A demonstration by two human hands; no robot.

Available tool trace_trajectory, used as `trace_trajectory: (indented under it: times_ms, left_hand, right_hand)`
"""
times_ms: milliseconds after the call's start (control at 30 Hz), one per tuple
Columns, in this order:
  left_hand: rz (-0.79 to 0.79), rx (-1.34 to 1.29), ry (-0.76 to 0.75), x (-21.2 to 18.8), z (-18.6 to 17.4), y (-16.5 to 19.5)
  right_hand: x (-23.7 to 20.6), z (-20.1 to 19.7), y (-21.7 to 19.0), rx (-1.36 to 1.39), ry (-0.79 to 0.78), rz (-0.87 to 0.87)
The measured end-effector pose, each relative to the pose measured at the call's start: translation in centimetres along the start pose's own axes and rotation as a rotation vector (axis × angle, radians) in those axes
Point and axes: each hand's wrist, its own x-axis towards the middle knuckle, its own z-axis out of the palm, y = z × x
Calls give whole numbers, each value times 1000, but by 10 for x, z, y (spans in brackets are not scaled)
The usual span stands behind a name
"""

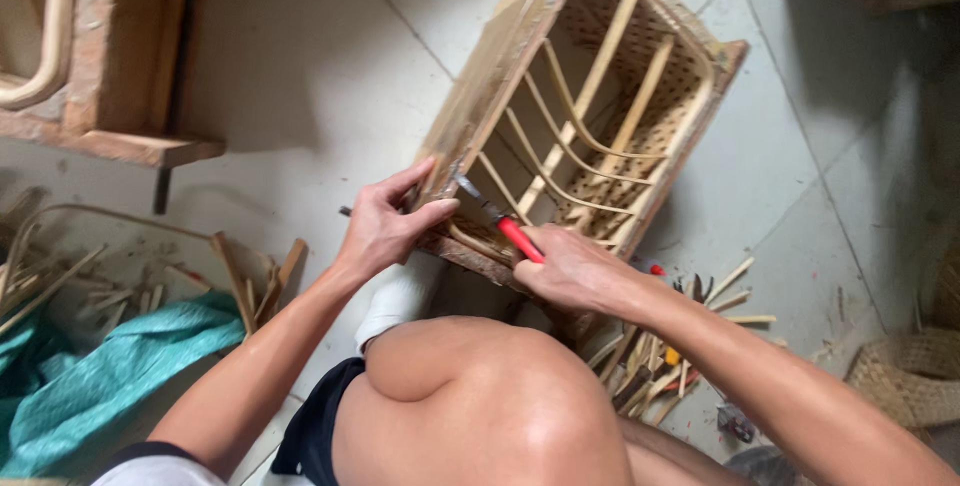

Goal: The person sits on the floor assembling a woven bamboo basket held in a wooden frame. They hammer the rim strips, apply glue from a squeeze bottle along the edge, bend and fit a long bamboo strip around the rim, and use pliers and a knife to trim and secure the strips.

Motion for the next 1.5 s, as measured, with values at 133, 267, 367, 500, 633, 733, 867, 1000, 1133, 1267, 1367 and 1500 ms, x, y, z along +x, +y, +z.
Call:
trace_trajectory:
  times_ms: [133, 267, 367, 500, 633, 733, 867, 1000, 1133, 1267, 1367, 1500]
  left_hand:
    - [85, 91, -73, 8, -13, 1]
    - [56, 115, -65, 54, -23, 21]
    - [215, 145, -20, 128, 4, 56]
    - [277, 93, -123, 223, 54, 96]
    - [225, 77, -187, 256, 66, 112]
    - [159, 115, -235, 256, 60, 116]
    - [247, 257, -219, 258, 58, 119]
    - [227, 334, -199, 261, 58, 120]
    - [234, 344, -199, 262, 60, 121]
    - [160, 377, -174, 260, 62, 123]
    - [193, 289, -206, 259, 61, 125]
    - [235, 372, -199, 256, 61, 123]
  right_hand:
    - [-11, -11, 25, 61, -26, -62]
    - [-15, -55, 74, 249, 52, 70]
    - [-4, -103, 101, 345, 175, 50]
    - [26, -152, 95, 365, 280, -19]
    - [60, -183, 70, 318, 212, 100]
    - [73, -195, 60, 222, 188, 18]
    - [78, -201, 59, 217, 169, -4]
    - [85, -206, 58, 151, 161, 5]
    - [92, -208, 58, 144, 128, 5]
    - [97, -206, 58, 164, 103, 60]
    - [95, -196, 57, 212, 118, 83]
    - [78, -178, 61, 452, 164, 7]
